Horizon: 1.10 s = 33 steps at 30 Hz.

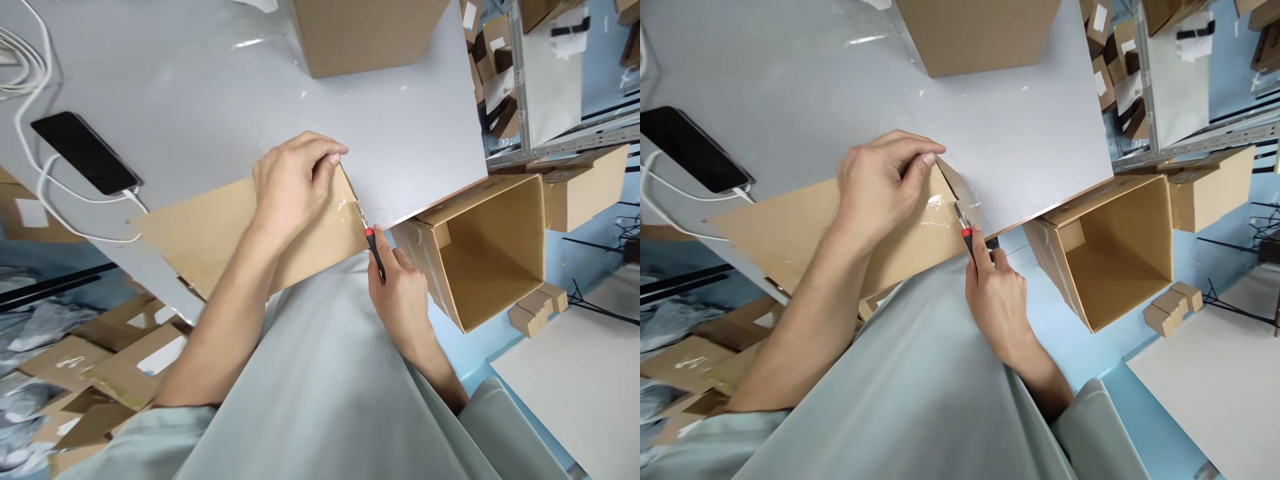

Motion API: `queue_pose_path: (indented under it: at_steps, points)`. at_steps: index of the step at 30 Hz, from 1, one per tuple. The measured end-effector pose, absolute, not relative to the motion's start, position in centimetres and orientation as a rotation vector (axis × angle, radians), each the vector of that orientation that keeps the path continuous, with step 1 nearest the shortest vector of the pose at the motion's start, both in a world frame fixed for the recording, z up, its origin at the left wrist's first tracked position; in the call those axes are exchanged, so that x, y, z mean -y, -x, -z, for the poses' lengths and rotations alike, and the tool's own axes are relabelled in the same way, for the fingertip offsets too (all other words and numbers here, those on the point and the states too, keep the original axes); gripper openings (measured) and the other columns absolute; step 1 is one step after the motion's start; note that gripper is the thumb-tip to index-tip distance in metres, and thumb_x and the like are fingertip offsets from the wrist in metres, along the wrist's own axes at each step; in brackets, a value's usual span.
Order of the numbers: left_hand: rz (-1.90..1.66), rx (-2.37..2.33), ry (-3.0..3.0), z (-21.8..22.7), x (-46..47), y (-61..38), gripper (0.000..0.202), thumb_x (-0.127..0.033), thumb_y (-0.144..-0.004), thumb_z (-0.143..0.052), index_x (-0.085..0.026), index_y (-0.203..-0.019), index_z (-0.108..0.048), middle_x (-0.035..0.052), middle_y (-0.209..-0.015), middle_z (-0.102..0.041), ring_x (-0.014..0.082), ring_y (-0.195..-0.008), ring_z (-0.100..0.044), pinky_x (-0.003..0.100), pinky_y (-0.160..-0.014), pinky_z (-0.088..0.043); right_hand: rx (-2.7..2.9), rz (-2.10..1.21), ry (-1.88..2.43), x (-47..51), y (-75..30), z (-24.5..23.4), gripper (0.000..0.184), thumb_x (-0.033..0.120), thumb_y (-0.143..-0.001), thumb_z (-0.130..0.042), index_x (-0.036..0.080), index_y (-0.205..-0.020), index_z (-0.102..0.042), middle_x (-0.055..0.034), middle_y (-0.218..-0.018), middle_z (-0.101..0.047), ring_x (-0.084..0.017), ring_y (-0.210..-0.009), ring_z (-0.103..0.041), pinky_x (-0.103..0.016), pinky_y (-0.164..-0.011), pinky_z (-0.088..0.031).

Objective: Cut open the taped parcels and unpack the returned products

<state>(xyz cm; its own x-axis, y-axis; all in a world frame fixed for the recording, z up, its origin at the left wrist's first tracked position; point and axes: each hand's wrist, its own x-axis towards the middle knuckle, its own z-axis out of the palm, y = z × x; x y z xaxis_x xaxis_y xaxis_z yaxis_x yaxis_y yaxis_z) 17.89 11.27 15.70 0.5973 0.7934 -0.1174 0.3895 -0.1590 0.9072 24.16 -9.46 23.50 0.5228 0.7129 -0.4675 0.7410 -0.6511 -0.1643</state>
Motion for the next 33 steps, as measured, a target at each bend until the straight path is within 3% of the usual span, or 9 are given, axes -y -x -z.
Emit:
queue_pose_path:
  at_steps: [8,12,20,25,30,33]
  points:
    - [-0.349,-0.99,-1.81,-15.9,-11.2,-17.9,0.032,-0.051,-0.108,-0.056,-0.035,-0.122,-0.081,-0.0001,-0.138,-0.08,0.0326,-0.139,-0.068,0.048,-0.121,-0.044,-1.088,0.576,-2.681,7.6,-21.2,-24.3,0.064,0.015,-0.11,-0.05,0.029,-0.173,-0.055,-0.0053,-0.093,-0.068,-0.015,-0.061,-0.059,-0.026,-0.053,-0.036]
    - [-0.3,-0.993,-1.903,-16.5,-10.8,-18.0,0.04,-0.038,-0.111,-0.043,-0.032,-0.124,-0.081,0.0028,-0.144,-0.078,0.0332,-0.135,-0.068,0.051,-0.113,-0.047,-0.994,0.545,-2.676,7.5,-20.5,-24.0,0.063,0.017,-0.112,-0.05,0.03,-0.173,-0.055,-0.004,-0.09,-0.067,-0.014,-0.058,-0.053,-0.027,-0.054,-0.032]
    - [-0.264,-0.992,-1.945,-17.5,-9.9,-18.1,0.042,-0.035,-0.115,-0.039,-0.031,-0.124,-0.08,0.0089,-0.139,-0.078,0.0331,-0.131,-0.069,0.049,-0.113,-0.048,-0.891,0.481,-2.725,8.9,-19.5,-24.3,0.062,0.019,-0.112,-0.053,0.031,-0.172,-0.056,-0.0033,-0.09,-0.068,-0.013,-0.059,-0.05,-0.027,-0.057,-0.027]
    - [-0.275,-1.003,-1.937,-17.4,-9.9,-18.2,0.041,-0.031,-0.115,-0.041,-0.031,-0.121,-0.081,0.0099,-0.135,-0.079,0.033,-0.13,-0.07,0.05,-0.113,-0.049,-0.893,0.55,-2.772,10.2,-19.8,-24.8,0.062,0.017,-0.11,-0.05,0.027,-0.17,-0.058,-0.0024,-0.087,-0.07,-0.015,-0.065,-0.056,-0.026,-0.061,-0.034]
    - [-0.4,-0.926,-1.862,-16.5,-10.0,-17.7,0.035,-0.036,-0.116,-0.044,-0.037,-0.118,-0.079,0.0034,-0.133,-0.08,0.0295,-0.133,-0.068,0.044,-0.116,-0.049,-1.009,0.624,-2.922,11.5,-20.4,-25.1,0.057,0.026,-0.114,-0.045,0.024,-0.168,-0.061,-0.0046,-0.091,-0.077,-0.019,-0.072,-0.066,-0.028,-0.069,-0.049]
    - [-0.382,-0.931,-1.867,-16.4,-10.0,-17.5,0.035,-0.037,-0.115,-0.045,-0.034,-0.119,-0.08,0.0047,-0.137,-0.079,0.0321,-0.133,-0.069,0.048,-0.119,-0.049,-1.039,0.613,-3.064,11.8,-21.0,-25.2,0.054,0.031,-0.114,-0.046,0.024,-0.163,-0.066,-0.0071,-0.098,-0.082,-0.022,-0.082,-0.074,-0.03,-0.075,-0.057]
